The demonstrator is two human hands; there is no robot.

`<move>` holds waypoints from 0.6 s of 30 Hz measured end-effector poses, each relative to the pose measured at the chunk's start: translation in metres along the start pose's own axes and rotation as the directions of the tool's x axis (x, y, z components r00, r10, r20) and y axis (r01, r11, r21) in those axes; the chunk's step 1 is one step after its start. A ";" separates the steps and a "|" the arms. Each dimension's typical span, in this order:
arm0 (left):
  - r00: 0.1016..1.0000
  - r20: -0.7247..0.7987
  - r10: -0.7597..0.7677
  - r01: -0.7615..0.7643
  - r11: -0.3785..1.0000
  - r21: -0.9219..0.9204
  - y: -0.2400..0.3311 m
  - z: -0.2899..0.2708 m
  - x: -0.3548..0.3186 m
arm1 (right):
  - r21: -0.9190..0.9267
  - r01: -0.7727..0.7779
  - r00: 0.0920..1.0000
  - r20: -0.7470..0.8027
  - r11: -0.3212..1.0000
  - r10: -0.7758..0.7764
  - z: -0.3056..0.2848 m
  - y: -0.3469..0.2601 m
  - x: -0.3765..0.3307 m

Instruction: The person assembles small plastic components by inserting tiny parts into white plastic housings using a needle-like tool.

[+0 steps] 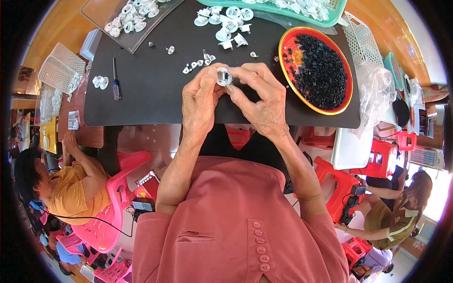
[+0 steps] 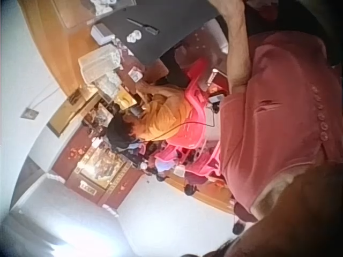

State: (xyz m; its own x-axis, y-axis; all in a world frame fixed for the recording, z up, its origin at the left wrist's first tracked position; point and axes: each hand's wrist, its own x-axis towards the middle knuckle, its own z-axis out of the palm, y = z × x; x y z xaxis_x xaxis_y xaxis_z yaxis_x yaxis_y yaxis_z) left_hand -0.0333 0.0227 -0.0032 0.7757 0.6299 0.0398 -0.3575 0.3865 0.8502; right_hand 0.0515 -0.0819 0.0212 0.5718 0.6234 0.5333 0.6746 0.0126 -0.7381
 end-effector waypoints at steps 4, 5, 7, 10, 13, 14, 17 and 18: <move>1.000 -0.006 -0.019 0.018 1.000 -0.006 0.003 -0.001 0.000 | -0.076 0.106 0.994 -0.006 0.991 -0.107 0.006 0.004 -0.001; 0.999 -0.025 -0.023 0.022 1.000 -0.012 0.004 0.001 -0.001 | -0.090 0.137 0.991 0.008 0.986 -0.137 0.006 0.005 -0.002; 0.999 -0.038 -0.017 0.016 1.000 -0.021 0.002 0.002 -0.002 | -0.107 0.148 0.989 0.032 0.983 -0.145 0.007 0.006 -0.003; 0.998 -0.054 -0.022 0.022 1.000 0.009 -0.002 0.001 -0.001 | -0.131 0.153 0.987 0.066 0.979 -0.146 0.008 0.005 -0.001; 0.998 -0.054 -0.020 0.023 0.999 0.048 0.002 0.002 -0.003 | -0.157 0.152 0.986 0.086 0.976 -0.140 0.006 0.004 -0.001; 0.998 -0.048 -0.031 0.034 0.997 0.063 0.003 0.004 -0.004 | -0.112 0.121 0.991 0.076 0.986 -0.113 0.005 0.003 -0.001; 0.994 -0.006 -0.106 0.106 0.990 0.095 0.007 0.005 -0.003 | -0.009 0.032 0.999 0.009 0.999 -0.032 0.003 0.002 0.000; 0.996 -0.033 -0.087 0.089 0.993 0.072 0.009 0.013 -0.005 | 0.050 -0.030 0.999 -0.040 0.998 0.032 0.002 0.001 -0.001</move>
State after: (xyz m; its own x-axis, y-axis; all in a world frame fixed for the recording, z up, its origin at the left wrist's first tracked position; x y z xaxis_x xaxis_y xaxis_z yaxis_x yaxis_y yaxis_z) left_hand -0.0336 0.0144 0.0106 0.7860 0.6161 -0.0517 -0.2485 0.3914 0.8860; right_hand 0.0512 -0.0809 0.0193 0.6116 0.5917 0.5252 0.6326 0.0330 -0.7738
